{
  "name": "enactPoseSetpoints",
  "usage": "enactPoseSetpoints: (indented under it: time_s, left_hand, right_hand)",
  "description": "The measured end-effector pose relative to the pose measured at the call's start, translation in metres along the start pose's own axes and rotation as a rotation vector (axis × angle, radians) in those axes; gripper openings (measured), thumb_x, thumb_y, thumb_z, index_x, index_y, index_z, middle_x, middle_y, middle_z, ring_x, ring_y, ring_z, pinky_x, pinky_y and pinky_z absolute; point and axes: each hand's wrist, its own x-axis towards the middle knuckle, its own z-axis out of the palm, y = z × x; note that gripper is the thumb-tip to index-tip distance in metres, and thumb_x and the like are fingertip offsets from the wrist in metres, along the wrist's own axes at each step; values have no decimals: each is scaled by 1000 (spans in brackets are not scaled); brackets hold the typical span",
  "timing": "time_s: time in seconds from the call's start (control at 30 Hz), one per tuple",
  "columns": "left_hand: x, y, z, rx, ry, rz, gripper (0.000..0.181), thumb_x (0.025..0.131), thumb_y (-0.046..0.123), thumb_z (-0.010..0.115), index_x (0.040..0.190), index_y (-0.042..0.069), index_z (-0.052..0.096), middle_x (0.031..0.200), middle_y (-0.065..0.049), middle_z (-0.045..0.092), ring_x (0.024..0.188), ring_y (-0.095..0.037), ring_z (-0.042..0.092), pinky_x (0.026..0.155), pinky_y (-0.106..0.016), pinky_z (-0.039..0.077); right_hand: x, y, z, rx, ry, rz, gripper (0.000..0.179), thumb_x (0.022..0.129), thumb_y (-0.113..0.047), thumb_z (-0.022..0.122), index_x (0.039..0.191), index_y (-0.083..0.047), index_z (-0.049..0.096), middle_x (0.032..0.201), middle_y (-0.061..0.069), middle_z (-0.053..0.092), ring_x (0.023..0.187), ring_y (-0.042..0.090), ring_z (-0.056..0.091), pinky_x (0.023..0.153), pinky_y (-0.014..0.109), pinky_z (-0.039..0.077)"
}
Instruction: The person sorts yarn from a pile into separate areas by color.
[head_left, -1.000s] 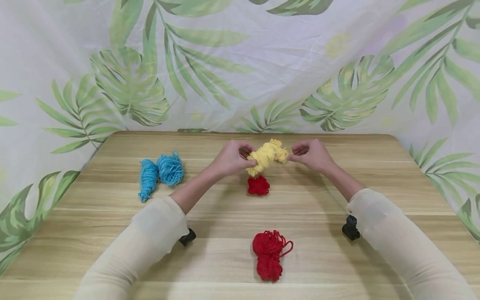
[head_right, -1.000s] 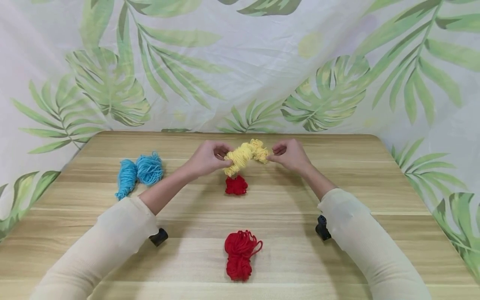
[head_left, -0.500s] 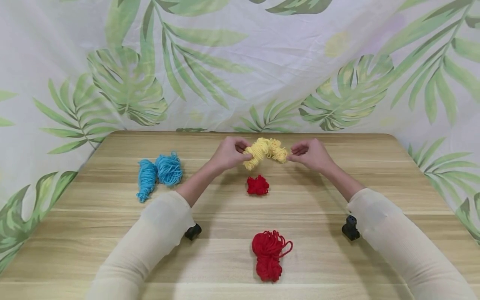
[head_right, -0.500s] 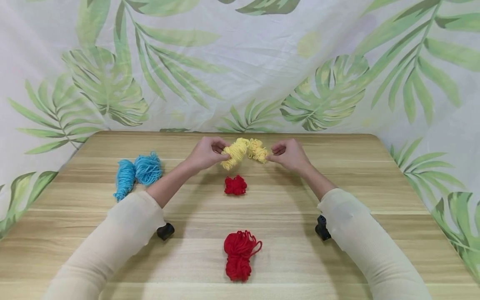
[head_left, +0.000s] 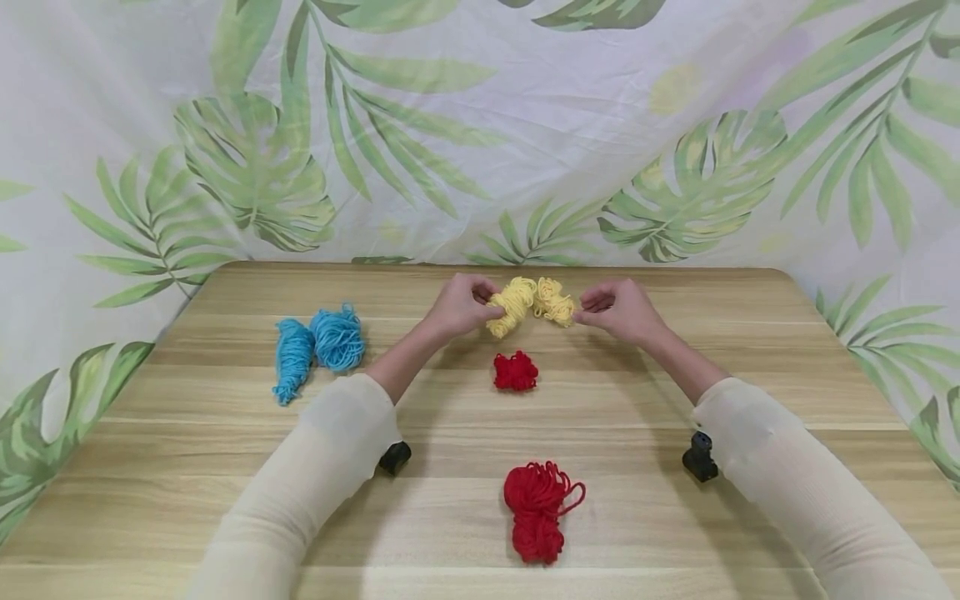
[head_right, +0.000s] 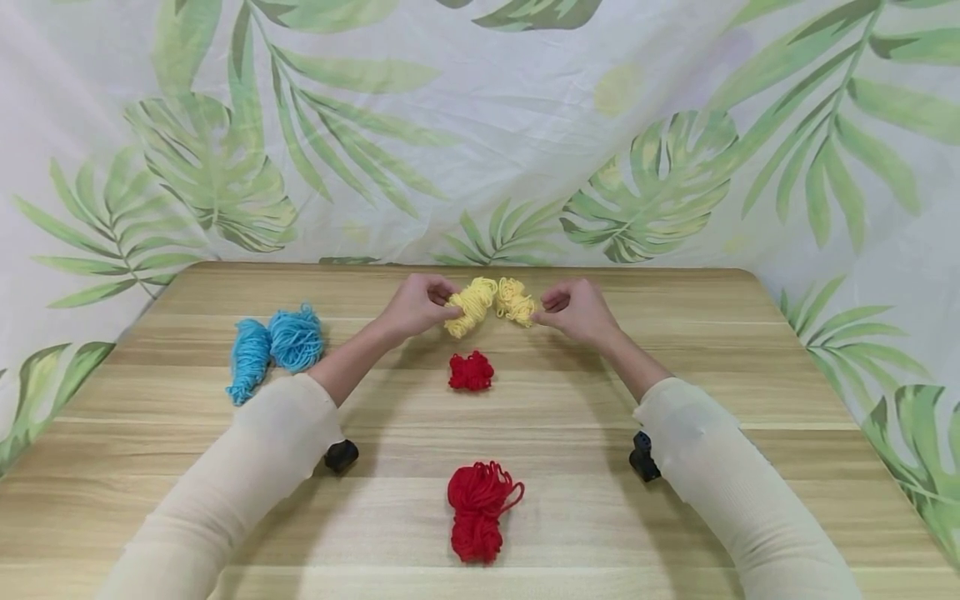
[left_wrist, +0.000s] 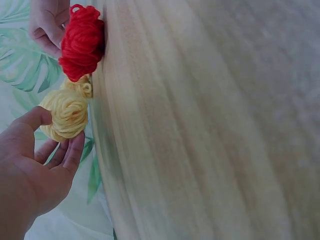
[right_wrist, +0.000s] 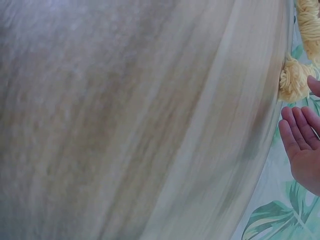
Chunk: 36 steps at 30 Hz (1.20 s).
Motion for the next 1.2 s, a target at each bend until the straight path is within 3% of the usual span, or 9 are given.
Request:
enactPoseSetpoints:
  time_s: [0.77, 1.2]
  left_hand:
    - [9, -3, 12, 54, 57, -5, 29, 89, 8, 80, 113, -7, 72, 95, -13, 67, 88, -21, 60, 75, -26, 51]
    - [8, -3, 12, 25, 49, -17, 30, 88, 13, 84, 110, -5, 73, 89, -9, 66, 82, -17, 58, 68, -23, 49]
  right_hand:
    - [2, 0, 2, 5, 1, -10, 33, 91, -10, 80, 114, 12, 71, 105, 24, 74, 96, 35, 71, 79, 23, 53]
    - [2, -1, -1, 14, 1, 1, 34, 92, -11, 80, 116, 11, 71, 106, 23, 74, 97, 34, 71, 78, 23, 53]
